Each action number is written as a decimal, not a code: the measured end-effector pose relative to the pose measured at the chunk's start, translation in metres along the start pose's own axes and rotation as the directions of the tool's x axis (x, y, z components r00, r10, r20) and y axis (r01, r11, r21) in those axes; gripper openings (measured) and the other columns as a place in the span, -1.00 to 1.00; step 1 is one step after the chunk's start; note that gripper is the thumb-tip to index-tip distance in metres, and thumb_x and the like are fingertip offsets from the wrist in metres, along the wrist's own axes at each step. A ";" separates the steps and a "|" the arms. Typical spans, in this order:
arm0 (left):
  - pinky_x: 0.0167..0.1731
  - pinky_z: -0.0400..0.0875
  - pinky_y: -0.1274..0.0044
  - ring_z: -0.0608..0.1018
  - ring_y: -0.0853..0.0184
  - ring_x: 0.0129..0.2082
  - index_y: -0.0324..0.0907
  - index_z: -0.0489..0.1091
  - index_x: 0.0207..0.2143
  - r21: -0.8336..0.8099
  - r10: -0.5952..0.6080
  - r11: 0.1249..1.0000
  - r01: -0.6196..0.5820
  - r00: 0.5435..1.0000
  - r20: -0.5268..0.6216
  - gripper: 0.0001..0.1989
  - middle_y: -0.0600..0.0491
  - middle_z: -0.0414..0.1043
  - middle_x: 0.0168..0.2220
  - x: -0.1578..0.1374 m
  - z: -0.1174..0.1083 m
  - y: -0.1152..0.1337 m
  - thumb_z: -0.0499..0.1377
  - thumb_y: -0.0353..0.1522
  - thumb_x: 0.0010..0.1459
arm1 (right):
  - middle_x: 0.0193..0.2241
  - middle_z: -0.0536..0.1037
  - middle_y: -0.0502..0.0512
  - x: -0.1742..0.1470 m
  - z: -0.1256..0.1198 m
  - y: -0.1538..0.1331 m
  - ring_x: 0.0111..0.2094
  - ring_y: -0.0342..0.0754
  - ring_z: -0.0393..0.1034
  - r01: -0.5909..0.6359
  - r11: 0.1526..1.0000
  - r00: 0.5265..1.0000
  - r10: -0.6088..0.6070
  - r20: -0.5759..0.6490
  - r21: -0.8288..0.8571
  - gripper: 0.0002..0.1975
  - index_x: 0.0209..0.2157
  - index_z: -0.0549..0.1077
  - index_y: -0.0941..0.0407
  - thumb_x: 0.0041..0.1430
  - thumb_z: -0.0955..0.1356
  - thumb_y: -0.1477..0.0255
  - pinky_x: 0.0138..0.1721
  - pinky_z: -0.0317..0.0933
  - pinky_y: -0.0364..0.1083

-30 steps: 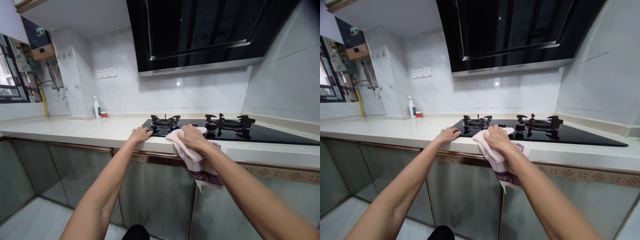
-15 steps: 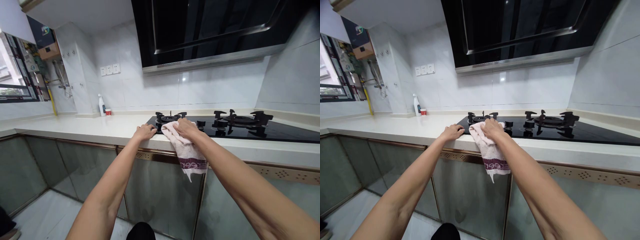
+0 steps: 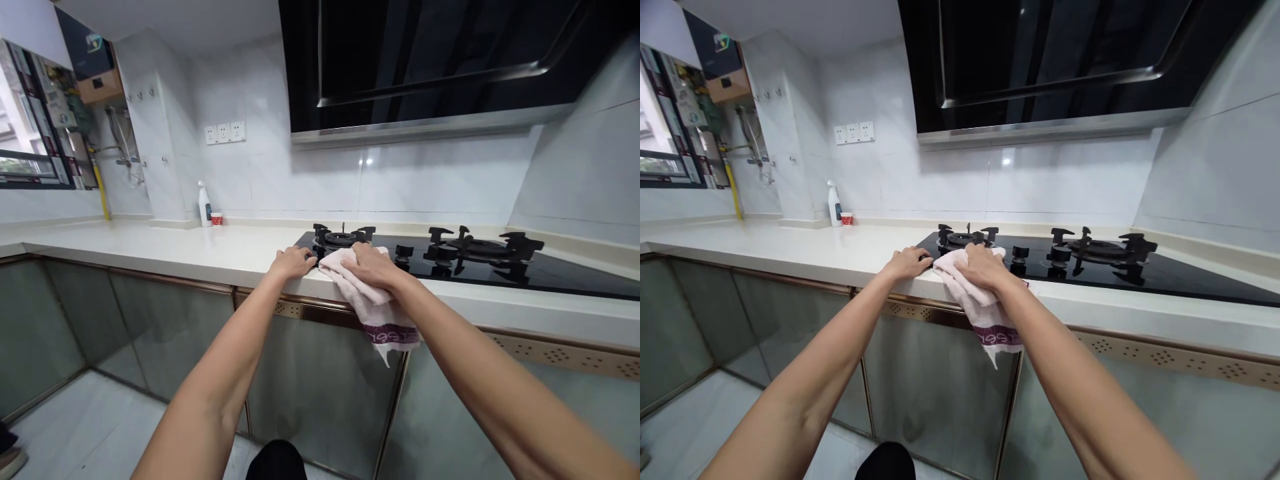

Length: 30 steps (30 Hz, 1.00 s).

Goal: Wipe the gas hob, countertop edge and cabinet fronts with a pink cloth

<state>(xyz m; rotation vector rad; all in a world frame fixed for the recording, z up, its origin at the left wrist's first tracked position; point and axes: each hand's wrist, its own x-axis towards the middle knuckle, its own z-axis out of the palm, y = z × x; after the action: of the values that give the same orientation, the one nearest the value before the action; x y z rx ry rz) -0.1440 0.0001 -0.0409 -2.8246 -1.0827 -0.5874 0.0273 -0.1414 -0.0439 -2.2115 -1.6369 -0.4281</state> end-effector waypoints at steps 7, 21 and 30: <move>0.21 0.22 0.13 0.40 0.09 0.21 0.03 0.43 0.09 0.016 0.008 1.000 -0.008 1.000 -0.002 -0.51 -0.01 0.42 0.19 -0.002 -0.002 -0.001 -0.10 -0.06 0.29 | -0.13 0.45 0.17 -0.062 -0.002 0.001 -0.10 0.09 0.30 0.302 0.949 0.943 -0.284 -0.172 0.095 -0.72 -0.17 0.31 0.07 0.27 0.21 0.16 -0.11 0.16 0.03; 0.22 0.20 0.14 0.38 0.08 0.22 0.05 0.41 0.12 0.026 0.020 0.999 -0.020 1.000 0.003 -0.50 0.00 0.40 0.20 0.002 0.000 -0.001 -0.12 -0.05 0.30 | -0.09 0.45 0.32 -0.024 -0.009 -0.010 -0.08 0.18 0.33 -0.012 0.998 0.995 0.005 -0.097 -0.062 -0.64 -0.09 0.38 0.14 0.29 0.19 0.18 -0.13 0.14 0.04; 0.20 0.23 0.12 0.40 0.06 0.21 0.03 0.40 0.13 0.042 0.018 0.999 -0.017 1.000 -0.005 -0.47 -0.03 0.41 0.19 0.003 0.001 -0.003 -0.13 -0.01 0.30 | 0.11 0.36 0.43 0.028 0.004 -0.021 0.11 0.26 0.25 -0.194 0.981 0.976 0.192 -0.103 -0.006 -0.54 0.11 0.33 0.22 0.33 0.20 0.22 0.06 0.13 0.12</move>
<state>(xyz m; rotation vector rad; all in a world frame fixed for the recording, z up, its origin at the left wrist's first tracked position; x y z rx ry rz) -0.1436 0.0042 -0.0407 -2.7925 -1.0557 -0.5633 0.0152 -0.1098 -0.0330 -2.2928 -1.3560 -0.4924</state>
